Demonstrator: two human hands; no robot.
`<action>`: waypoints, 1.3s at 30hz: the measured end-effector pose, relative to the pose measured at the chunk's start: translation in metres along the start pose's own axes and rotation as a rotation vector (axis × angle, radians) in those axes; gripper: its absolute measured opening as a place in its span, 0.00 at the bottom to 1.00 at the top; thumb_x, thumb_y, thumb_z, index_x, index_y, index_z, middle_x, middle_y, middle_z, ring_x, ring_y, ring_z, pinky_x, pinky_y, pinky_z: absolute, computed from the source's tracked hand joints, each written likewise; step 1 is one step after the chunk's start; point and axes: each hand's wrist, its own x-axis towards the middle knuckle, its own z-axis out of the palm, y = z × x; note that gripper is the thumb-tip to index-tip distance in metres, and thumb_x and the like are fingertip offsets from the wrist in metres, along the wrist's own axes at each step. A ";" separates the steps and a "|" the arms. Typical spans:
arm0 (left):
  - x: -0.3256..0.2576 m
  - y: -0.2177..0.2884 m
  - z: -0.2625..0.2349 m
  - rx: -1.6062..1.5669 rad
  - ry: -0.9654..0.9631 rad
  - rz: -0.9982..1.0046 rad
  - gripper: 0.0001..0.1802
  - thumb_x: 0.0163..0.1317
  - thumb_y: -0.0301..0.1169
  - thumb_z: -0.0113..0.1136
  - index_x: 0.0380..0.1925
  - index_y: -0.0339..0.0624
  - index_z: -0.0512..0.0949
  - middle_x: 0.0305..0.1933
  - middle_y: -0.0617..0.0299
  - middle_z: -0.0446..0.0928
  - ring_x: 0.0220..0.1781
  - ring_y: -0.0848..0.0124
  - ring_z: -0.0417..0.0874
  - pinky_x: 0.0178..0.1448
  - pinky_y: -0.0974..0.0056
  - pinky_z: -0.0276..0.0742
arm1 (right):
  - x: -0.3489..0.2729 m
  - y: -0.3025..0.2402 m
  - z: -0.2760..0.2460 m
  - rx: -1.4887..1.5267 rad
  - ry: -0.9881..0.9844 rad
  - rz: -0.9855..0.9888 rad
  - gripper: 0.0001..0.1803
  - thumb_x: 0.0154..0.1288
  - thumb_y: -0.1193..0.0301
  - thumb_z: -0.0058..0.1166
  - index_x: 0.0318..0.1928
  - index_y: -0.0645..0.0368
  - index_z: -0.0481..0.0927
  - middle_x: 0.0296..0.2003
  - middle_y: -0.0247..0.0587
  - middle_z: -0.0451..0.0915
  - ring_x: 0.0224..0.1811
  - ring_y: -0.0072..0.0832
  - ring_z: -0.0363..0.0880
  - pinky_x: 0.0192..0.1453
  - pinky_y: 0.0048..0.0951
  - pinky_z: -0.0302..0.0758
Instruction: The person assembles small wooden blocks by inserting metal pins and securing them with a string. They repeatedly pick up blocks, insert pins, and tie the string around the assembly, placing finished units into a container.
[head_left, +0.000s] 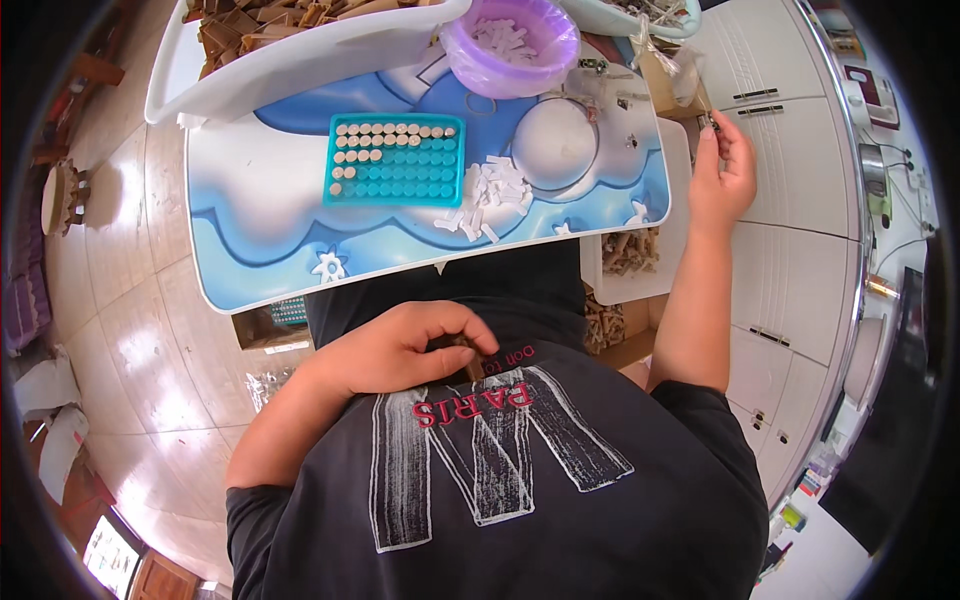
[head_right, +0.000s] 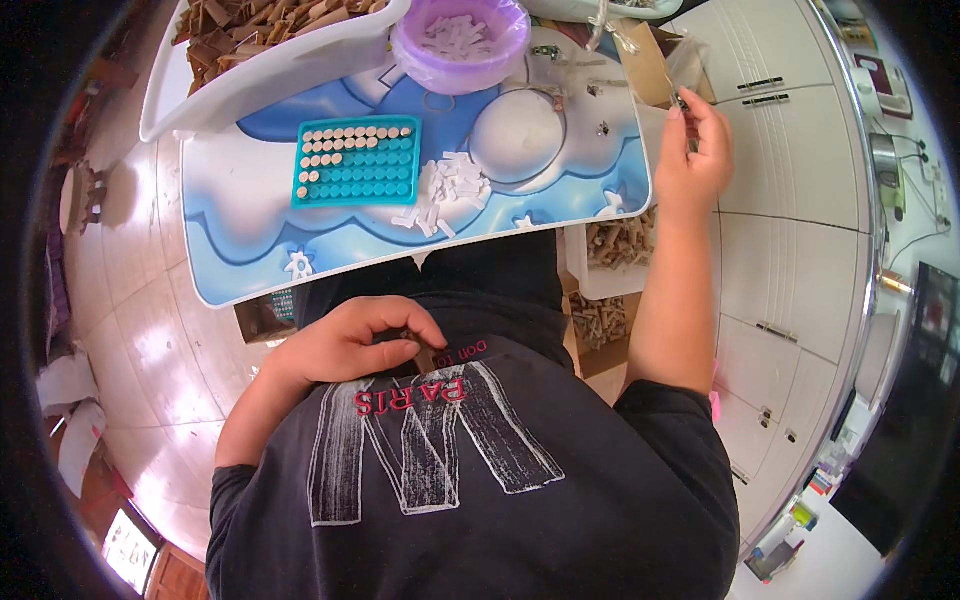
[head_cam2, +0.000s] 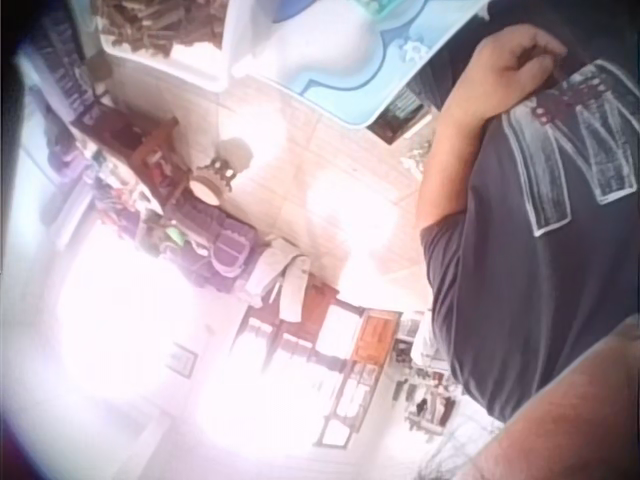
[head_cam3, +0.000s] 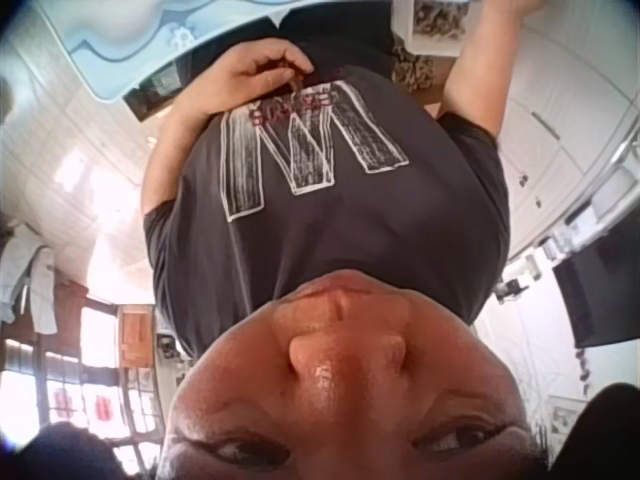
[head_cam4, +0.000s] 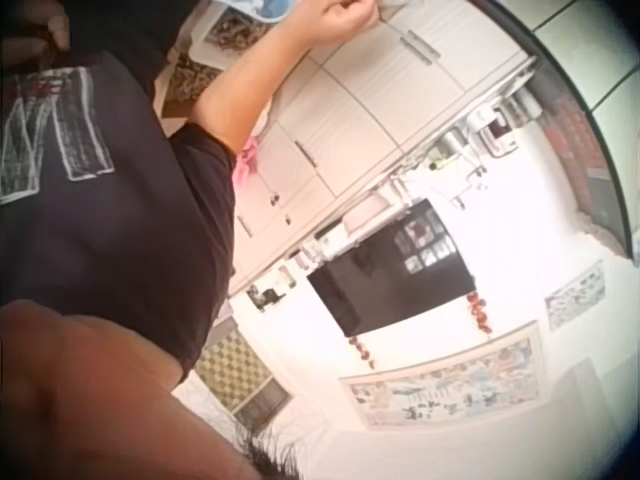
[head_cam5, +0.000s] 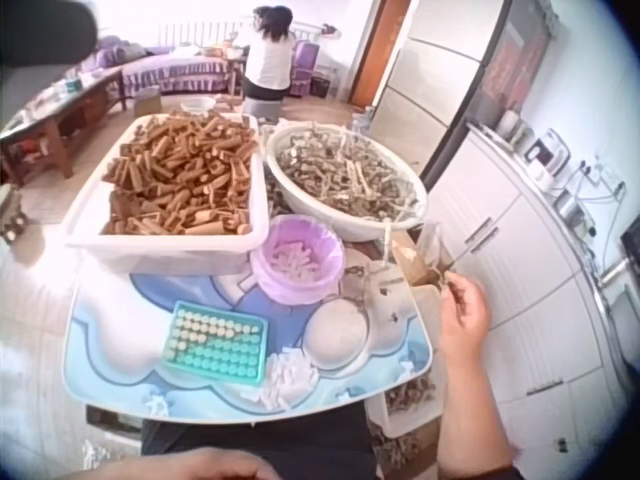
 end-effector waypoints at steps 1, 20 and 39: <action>0.003 -0.002 0.003 -0.099 0.045 -0.001 0.10 0.64 0.23 0.48 0.44 0.33 0.73 0.36 0.60 0.77 0.40 0.73 0.80 0.46 0.68 0.75 | -0.001 -0.009 0.000 -0.004 0.004 -0.039 0.11 0.59 0.77 0.54 0.44 0.61 0.80 0.37 0.37 0.77 0.35 0.23 0.74 0.39 0.23 0.72; 0.024 0.027 -0.008 0.122 0.562 0.046 0.14 0.62 0.35 0.60 0.41 0.35 0.79 0.30 0.68 0.77 0.26 0.83 0.69 0.31 0.77 0.66 | -0.065 -0.137 0.023 0.779 -0.868 0.095 0.18 0.54 0.83 0.57 0.48 0.63 0.78 0.30 0.34 0.77 0.29 0.19 0.74 0.35 0.21 0.73; 0.028 0.015 -0.017 -0.702 1.041 0.263 0.23 0.72 0.43 0.36 0.50 0.35 0.70 0.40 0.57 0.74 0.25 0.75 0.70 0.29 0.70 0.68 | -0.098 -0.169 0.043 1.228 -1.073 0.369 0.05 0.70 0.75 0.45 0.35 0.64 0.71 0.56 0.52 0.69 0.43 0.31 0.80 0.47 0.28 0.75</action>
